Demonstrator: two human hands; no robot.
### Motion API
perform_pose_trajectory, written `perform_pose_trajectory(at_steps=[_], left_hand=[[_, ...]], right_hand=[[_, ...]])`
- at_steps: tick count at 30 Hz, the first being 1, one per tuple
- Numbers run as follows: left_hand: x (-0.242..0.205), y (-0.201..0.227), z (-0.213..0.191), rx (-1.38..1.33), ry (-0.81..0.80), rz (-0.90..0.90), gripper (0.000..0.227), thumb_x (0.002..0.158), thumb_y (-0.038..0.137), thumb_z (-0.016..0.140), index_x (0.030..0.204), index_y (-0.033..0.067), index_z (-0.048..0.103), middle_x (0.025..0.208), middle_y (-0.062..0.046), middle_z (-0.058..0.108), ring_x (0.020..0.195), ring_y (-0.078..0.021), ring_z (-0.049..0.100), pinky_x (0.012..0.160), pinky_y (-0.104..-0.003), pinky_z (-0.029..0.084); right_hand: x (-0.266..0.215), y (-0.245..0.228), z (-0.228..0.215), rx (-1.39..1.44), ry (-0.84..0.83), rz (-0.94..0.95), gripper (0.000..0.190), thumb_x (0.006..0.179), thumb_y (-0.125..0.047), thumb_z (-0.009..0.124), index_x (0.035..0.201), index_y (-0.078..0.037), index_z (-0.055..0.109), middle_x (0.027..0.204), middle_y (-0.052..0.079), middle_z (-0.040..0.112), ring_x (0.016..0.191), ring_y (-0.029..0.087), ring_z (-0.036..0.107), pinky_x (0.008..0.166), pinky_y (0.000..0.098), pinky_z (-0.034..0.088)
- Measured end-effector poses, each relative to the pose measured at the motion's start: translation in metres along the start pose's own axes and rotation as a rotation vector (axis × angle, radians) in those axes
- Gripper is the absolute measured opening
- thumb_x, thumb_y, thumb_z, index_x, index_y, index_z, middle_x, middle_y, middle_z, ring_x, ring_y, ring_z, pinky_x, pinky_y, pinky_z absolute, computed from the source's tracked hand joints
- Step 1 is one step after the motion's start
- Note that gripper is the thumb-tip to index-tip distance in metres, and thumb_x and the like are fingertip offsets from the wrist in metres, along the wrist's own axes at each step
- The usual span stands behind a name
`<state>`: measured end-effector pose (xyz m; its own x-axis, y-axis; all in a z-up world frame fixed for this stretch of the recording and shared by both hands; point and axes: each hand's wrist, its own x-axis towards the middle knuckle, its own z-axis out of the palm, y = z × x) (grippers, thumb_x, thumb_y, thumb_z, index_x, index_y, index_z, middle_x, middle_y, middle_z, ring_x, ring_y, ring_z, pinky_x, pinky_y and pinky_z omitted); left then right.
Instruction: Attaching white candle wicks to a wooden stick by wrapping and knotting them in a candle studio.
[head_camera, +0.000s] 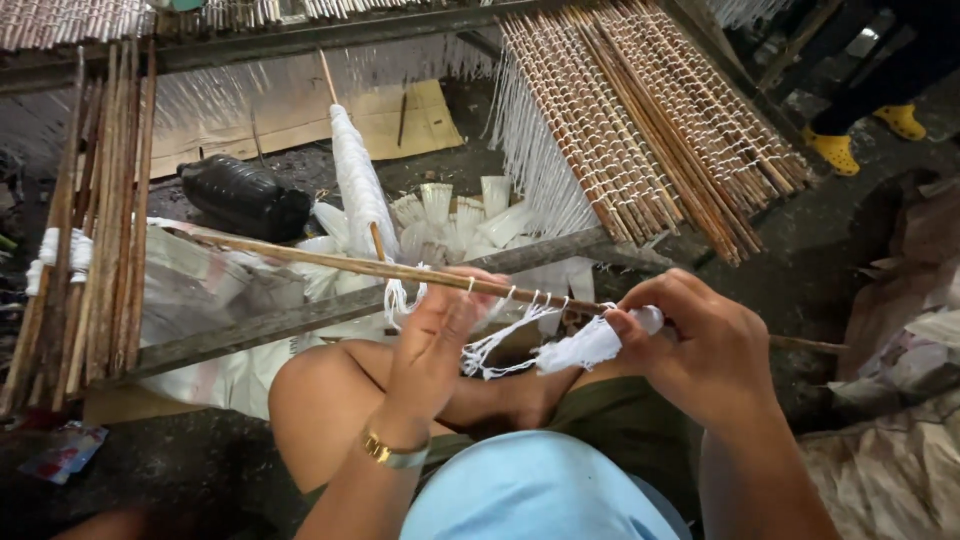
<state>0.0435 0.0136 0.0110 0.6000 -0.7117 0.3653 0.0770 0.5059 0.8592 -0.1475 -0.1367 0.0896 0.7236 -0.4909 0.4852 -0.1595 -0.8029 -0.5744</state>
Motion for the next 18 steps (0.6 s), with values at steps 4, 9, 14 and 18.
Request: perform_pose_trajectory(at_steps=[4,9,14,18], left_hand=[[-0.003,-0.024,0.021,-0.651,0.034,-0.114,0.028,0.109,0.026,0.049,0.097,0.0053,0.064,0.1,-0.017,0.074,0.107,-0.0326,0.072,0.099,-0.04,0.055],[-0.005,-0.038,0.034,-0.836,0.079,-0.124,0.023,0.107,0.02,0.051,0.096,0.0051,0.064,0.077,-0.015,0.068,0.081,-0.0279,0.07,0.084,-0.046,0.058],[-0.003,-0.034,0.04,-0.85,0.178,-0.042,0.019,0.106,0.018,0.051,0.089,0.0106,0.057,0.072,-0.004,0.058,0.075,-0.0189,0.062,0.078,-0.037,0.054],[-0.005,-0.022,0.05,-0.941,0.178,-0.072,0.026,0.106,0.021,0.047,0.084,0.011,0.055,0.071,-0.003,0.053,0.072,-0.0171,0.056,0.072,-0.034,0.051]], right_hand=[[-0.001,0.004,0.008,-0.071,0.017,0.023,0.009,0.085,-0.027,0.072,0.085,-0.021,0.077,0.062,0.001,0.062,0.041,0.019,0.052,0.039,0.0315,0.04],[-0.003,0.003,0.013,0.002,0.047,0.081,0.009,0.082,-0.018,0.068,0.085,-0.017,0.077,0.061,0.002,0.061,0.042,0.019,0.052,0.041,0.0293,0.041],[-0.004,0.008,0.019,0.011,0.069,0.087,0.005,0.083,-0.02,0.072,0.085,-0.019,0.077,0.064,0.001,0.063,0.045,0.023,0.054,0.042,0.0328,0.043],[-0.009,0.013,0.026,-0.006,0.082,0.093,0.004,0.083,-0.023,0.074,0.086,-0.025,0.076,0.07,-0.002,0.067,0.053,0.025,0.062,0.051,0.0333,0.049]])
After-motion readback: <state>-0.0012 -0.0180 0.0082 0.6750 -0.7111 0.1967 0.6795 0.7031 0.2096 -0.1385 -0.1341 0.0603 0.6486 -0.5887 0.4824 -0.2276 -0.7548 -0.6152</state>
